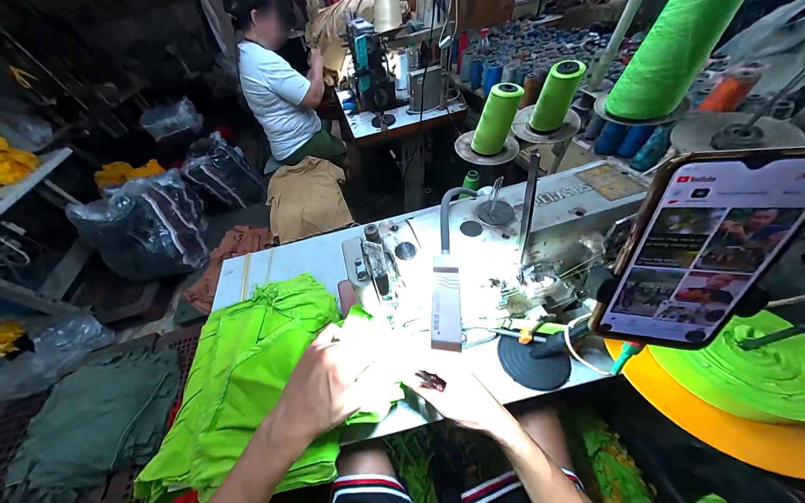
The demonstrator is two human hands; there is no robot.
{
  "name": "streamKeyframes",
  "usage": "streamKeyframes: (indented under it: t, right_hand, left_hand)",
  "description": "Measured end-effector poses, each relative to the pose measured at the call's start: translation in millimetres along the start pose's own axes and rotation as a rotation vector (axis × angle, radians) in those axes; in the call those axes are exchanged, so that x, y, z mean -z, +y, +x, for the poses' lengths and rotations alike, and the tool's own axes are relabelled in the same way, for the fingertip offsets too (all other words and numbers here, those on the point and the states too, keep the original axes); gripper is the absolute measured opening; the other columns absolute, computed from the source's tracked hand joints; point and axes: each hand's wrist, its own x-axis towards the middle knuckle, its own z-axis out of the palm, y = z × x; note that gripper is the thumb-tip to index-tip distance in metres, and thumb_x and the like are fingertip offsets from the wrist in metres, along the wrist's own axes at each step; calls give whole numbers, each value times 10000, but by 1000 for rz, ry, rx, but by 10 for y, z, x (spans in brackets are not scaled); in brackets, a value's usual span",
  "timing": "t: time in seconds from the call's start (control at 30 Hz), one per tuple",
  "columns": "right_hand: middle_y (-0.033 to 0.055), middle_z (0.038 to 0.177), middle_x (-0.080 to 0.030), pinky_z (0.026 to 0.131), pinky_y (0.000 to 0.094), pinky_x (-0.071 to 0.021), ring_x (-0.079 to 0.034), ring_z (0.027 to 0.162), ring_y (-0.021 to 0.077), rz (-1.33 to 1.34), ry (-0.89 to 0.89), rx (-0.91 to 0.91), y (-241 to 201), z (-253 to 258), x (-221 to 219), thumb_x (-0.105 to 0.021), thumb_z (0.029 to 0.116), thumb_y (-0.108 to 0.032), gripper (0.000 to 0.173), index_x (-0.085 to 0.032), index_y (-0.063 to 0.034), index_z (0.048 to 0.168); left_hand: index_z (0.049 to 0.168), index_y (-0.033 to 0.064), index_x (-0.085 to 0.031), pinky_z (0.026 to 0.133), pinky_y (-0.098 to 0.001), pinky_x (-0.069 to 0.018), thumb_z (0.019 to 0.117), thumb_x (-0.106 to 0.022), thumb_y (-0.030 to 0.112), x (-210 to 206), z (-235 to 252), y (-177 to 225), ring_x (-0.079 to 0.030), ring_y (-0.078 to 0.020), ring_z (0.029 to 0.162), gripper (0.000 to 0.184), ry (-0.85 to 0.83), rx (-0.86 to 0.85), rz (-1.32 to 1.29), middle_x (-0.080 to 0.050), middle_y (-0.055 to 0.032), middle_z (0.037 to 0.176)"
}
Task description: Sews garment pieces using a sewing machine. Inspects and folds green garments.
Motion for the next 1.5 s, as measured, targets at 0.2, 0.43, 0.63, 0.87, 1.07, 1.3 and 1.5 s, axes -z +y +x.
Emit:
streamKeyframes:
  t: [0.2,0.43,0.63,0.87,1.07,1.3,1.5]
  right_hand:
    - [22,932,-725,829,197,-537,-649,869,10,15,17,11,-72,50,43,-649,1005,-262,223,-753,-70,1052]
    - [45,944,-729,841,196,-537,-657,886,20,-11,55,33,-38,11,43,-686,922,-178,187,-751,-45,1036]
    - [23,1021,-754,905,223,-554,-684,964,33,-62,110,38,118,-16,-22,-709,929,-197,190,-771,-91,1073]
    - [36,1070,-762,864,344,-603,-722,980,137,-344,227,97,218,37,-111,-699,895,-218,203,-797,-142,1056]
    - [104,1178,-712,810,394,-597,-700,1017,230,-609,284,118,95,-30,-134,-672,873,-271,249,-797,-211,1080]
    - [117,1024,-653,592,401,-559,-677,895,273,-842,207,-15,-62,123,-164,-585,961,-401,312,-776,-240,1147]
    - [42,1050,-753,677,459,-606,-740,869,222,-811,236,-126,-134,28,-146,-587,974,-438,384,-746,-208,1237]
  left_hand:
    - [955,254,-799,936,-377,-486,979,-609,389,-176,4,153,-682,-116,919,234,25,67,-6,-747,50,881]
    - [1009,276,-782,979,-449,-512,1035,-534,390,-480,-18,294,-695,-158,936,274,8,52,143,-740,35,931]
    - [1022,230,-775,961,-436,-462,1034,-529,395,-630,-84,284,-669,-168,1002,296,55,120,192,-744,30,1007]
    - [1083,229,-755,1030,-473,-430,1036,-518,293,-832,-157,285,-627,-206,1185,250,26,190,277,-723,32,1201]
    - [1027,229,-766,1031,-466,-461,1037,-518,320,-974,-211,297,-667,-191,1115,264,115,234,287,-739,25,1094]
    - [1120,228,-761,1079,-470,-431,1029,-513,268,-1007,-165,162,-641,-192,1190,267,118,311,291,-719,17,1200]
    - [1123,220,-756,1022,-505,-455,1011,-518,279,-1055,-1,4,-645,-257,1129,269,157,418,332,-703,-43,1154]
